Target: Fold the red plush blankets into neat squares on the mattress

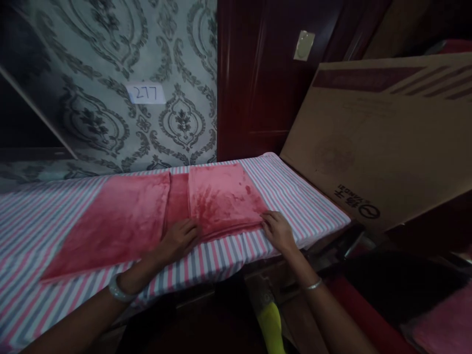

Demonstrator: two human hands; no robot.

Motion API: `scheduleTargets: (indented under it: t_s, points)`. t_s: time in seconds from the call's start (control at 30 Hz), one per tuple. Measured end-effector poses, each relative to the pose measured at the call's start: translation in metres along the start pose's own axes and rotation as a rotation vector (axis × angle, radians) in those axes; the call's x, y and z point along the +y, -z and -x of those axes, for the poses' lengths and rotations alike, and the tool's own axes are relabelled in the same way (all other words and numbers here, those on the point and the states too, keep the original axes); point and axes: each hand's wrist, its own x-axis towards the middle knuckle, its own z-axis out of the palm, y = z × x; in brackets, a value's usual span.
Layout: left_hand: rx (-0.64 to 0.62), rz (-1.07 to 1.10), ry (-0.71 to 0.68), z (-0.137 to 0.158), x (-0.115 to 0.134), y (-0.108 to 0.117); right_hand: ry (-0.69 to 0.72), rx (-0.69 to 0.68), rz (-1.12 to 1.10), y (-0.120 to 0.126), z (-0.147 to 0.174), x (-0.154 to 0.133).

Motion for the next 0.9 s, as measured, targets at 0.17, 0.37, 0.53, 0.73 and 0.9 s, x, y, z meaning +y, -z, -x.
scheduleTargets:
  t_s: [0.17, 0.37, 0.53, 0.73, 0.9]
  points:
    - [0.031, -0.012, 0.026, 0.002, 0.004, 0.001, -0.021, 0.025, -0.001, -0.002, -0.028, -0.045]
    - [0.043, -0.005, 0.026, 0.005, 0.005, 0.000, 0.072, -0.340, -0.028, -0.033, -0.034, -0.105]
    - [0.023, 0.018, 0.036, 0.005, 0.006, 0.002, 0.025, -0.437, -0.050, -0.044, -0.023, -0.105]
    - [0.038, -0.014, 0.048, 0.007, 0.008, 0.000, 0.027, -0.307, -0.152, -0.048, -0.062, -0.119]
    - [0.061, -0.043, -0.012, 0.010, 0.010, -0.008, 0.005, -0.420, -0.083, -0.075, -0.087, -0.143]
